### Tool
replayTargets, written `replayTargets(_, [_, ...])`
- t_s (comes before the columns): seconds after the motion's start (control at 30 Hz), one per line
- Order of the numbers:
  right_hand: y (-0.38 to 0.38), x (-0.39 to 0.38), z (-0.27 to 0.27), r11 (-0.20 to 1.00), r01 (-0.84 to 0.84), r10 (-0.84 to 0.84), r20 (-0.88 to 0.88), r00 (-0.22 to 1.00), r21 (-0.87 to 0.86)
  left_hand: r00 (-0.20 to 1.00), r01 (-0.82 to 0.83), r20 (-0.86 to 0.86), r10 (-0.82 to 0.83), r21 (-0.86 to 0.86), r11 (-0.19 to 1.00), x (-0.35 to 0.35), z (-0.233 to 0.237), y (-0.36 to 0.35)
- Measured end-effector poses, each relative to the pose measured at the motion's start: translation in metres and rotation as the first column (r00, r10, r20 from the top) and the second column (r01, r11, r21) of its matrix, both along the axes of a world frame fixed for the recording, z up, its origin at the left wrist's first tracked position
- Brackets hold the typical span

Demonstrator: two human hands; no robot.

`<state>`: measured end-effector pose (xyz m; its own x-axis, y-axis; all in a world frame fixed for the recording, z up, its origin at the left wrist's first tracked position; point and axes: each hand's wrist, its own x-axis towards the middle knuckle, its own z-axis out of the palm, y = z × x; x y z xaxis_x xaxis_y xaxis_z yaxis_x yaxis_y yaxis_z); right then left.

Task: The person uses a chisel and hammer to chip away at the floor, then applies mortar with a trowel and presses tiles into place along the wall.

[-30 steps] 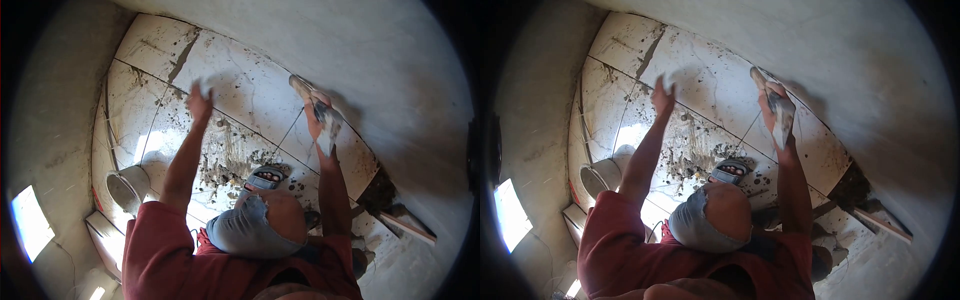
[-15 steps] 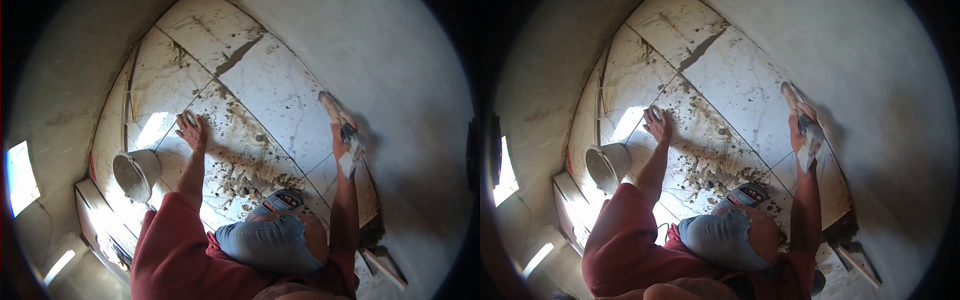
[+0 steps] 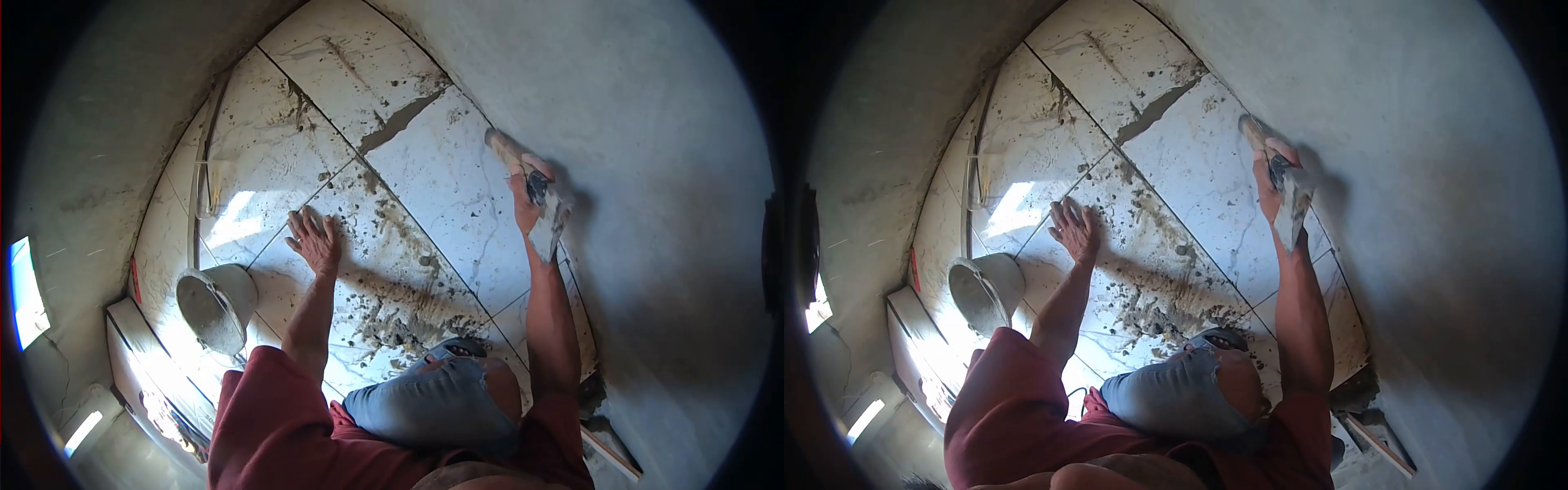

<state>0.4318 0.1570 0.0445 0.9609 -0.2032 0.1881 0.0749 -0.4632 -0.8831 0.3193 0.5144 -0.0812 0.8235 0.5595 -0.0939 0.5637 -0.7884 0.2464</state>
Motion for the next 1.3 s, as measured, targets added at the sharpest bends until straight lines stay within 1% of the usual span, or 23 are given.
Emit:
replayTargets(0.03, [0.004,0.005,-0.004,0.998,0.014,-0.024,0.159,0.987,0.066,1.0,0.012,0.011,-0.012,0.005,1.0,-0.001,-0.001,0.0])
replayTargets(0.07, [0.004,0.011,-0.005,0.998,0.01,-0.02,0.156,0.987,0.065,0.999,0.024,0.022,-0.024,0.01,1.0,-0.003,-0.001,0.001])
replayTargets(0.13, [0.004,0.025,-0.004,0.995,-0.087,0.079,-0.131,0.988,-0.052,1.0,0.017,0.005,-0.017,0.016,1.0,-0.005,-0.002,0.002])
replayTargets(0.17, [0.006,0.029,-0.003,0.998,-0.047,0.052,-0.151,0.987,0.037,1.0,0.01,-0.008,-0.01,0.023,1.0,-0.003,-0.003,0.002])
replayTargets(0.2, [0.012,0.032,0.003,0.998,-0.051,0.055,-0.148,0.987,0.033,1.0,0.006,-0.004,-0.006,0.019,1.0,-0.003,-0.002,0.002])
replayTargets(0.27, [0.024,0.038,0.015,0.999,-0.029,0.024,0.111,0.994,0.042,1.0,0.029,0.011,-0.029,0.007,1.0,-0.004,-0.002,0.003])
replayTargets(0.3, [0.028,0.041,0.013,1.0,-0.025,0.027,0.153,0.988,-0.019,1.0,0.028,0.01,-0.028,0.004,1.0,-0.007,-0.001,0.003])
replayTargets(0.33, [0.028,0.046,0.014,0.981,-0.137,0.167,0.239,0.957,-0.137,1.0,0.026,0.007,-0.026,0.009,1.0,-0.005,-0.002,0.003])
replayTargets(0.4, [0.032,0.05,0.023,0.978,-0.106,0.101,-0.038,0.994,-0.178,0.999,0.03,0.017,-0.03,0.014,0.999,-0.001,0.0,0.003])
replayTargets(0.53, [0.042,0.052,0.035,0.996,-0.028,0.026,-0.031,0.999,-0.087,0.998,-0.007,-0.063,0.009,0.022,1.0,-0.003,-0.001,0.002])
replayTargets(0.6, [0.044,0.06,0.023,0.98,-0.081,0.136,0.317,0.939,-0.18,1.0,0.027,0.007,-0.027,0.024,0.999,-0.004,-0.003,0.004])
replayTargets(0.63, [0.046,0.063,0.019,0.968,-0.076,0.127,0.206,0.97,-0.239,0.999,0.029,0.019,-0.029,0.025,0.999,-0.004,-0.002,0.003])
replayTargets(0.67, [0.042,0.064,0.018,0.968,-0.075,0.128,0.21,0.969,-0.241,0.999,0.028,0.023,-0.029,0.023,0.999,-0.004,-0.001,0.002])
replayTargets(0.73, [0.048,0.07,0.037,0.974,-0.133,0.149,0.079,0.986,-0.185,1.0,0.016,-0.013,-0.015,0.031,0.999,-0.002,0.001,0.002])
replayTargets(0.77, [0.053,0.067,0.031,0.999,-0.043,0.042,0.016,0.999,0.032,1.0,0.009,-0.019,-0.008,0.033,0.999,-0.004,0.0,0.003])
replayTargets(0.8, [0.055,0.068,0.02,0.998,-0.047,0.046,0.012,0.999,0.035,1.0,0.016,-0.008,-0.015,0.029,0.999,-0.004,-0.001,0.003])
replayTargets(0.87, [0.056,0.074,0.004,0.986,-0.091,0.133,0.327,0.936,-0.143,1.0,0.026,0.016,-0.026,0.025,0.999,-0.004,-0.001,0.003])
replayTargets(0.9, [0.056,0.074,0.005,0.993,-0.116,0.116,0.044,0.992,-0.004,1.0,0.021,0.002,-0.021,0.023,1.0,-0.004,0.001,0.002])
replayTargets(1.0, [0.056,0.081,0.004,0.996,-0.084,0.086,0.077,0.993,-0.035,1.0,0.017,-0.005,-0.017,0.024,1.0,0.001,-0.001,0.004])
replayTargets(1.13, [0.059,0.082,-0.007,0.992,-0.127,0.128,0.12,0.984,-0.02,1.0,0.025,-0.005,-0.025,0.015,1.0,-0.003,0.0,0.004])
replayTargets(1.17, [0.057,0.086,-0.009,0.993,-0.115,0.115,-0.013,0.993,0.004,1.0,0.03,0.001,-0.03,0.011,0.999,-0.003,0.001,0.002])
replayTargets(1.27, [0.065,0.083,0.006,0.998,-0.064,0.062,0.098,0.993,0.02,0.999,0.002,-0.05,0.0,0.039,0.999,-0.002,0.001,0.003])
replayTargets(1.3, [0.074,0.074,0.017,0.977,0.012,-0.009,-0.013,1.0,0.212,0.999,0.014,-0.038,-0.012,0.04,0.999,-0.004,0.0,0.004])
